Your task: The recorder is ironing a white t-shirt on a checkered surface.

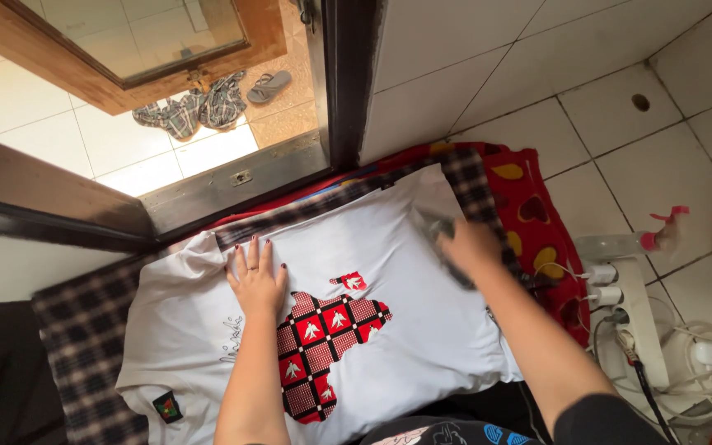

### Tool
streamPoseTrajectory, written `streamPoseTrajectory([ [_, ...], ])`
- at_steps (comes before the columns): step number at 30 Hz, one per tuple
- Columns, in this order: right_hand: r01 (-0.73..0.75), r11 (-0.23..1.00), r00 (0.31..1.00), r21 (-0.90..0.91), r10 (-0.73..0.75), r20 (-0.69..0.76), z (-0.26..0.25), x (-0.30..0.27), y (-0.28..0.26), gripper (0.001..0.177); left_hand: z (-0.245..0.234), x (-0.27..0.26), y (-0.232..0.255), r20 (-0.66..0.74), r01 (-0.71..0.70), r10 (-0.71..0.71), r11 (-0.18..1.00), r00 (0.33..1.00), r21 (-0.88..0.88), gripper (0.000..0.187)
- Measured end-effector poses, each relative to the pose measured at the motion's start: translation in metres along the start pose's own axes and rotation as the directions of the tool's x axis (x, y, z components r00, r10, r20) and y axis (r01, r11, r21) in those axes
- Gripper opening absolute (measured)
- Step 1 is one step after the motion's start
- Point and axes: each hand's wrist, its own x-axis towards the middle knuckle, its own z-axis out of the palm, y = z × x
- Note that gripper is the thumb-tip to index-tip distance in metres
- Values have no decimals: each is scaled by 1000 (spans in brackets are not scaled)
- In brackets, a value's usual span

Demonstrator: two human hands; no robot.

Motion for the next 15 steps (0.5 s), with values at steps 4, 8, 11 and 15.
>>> streamPoseTrajectory([
  [4,228,974,973,5,-228,35,55,-72,-7,57,24,17,22,-71,-12,8,998,997,-57,67],
  [8,449,872,885,-192,-464,-37,88,-53,-3,52,34,45,42,-229,-120,83,981,970,-153,60],
  [11,343,926,930,-154,-358,-81,30,-6,-26,47,24,62,46,-256,-140,93,975,962,-174,48],
  [15,286,943,942,-173,-310,-133,2,63,-14,46,11,78,33,-228,-195,154,967,961,-167,30],
])
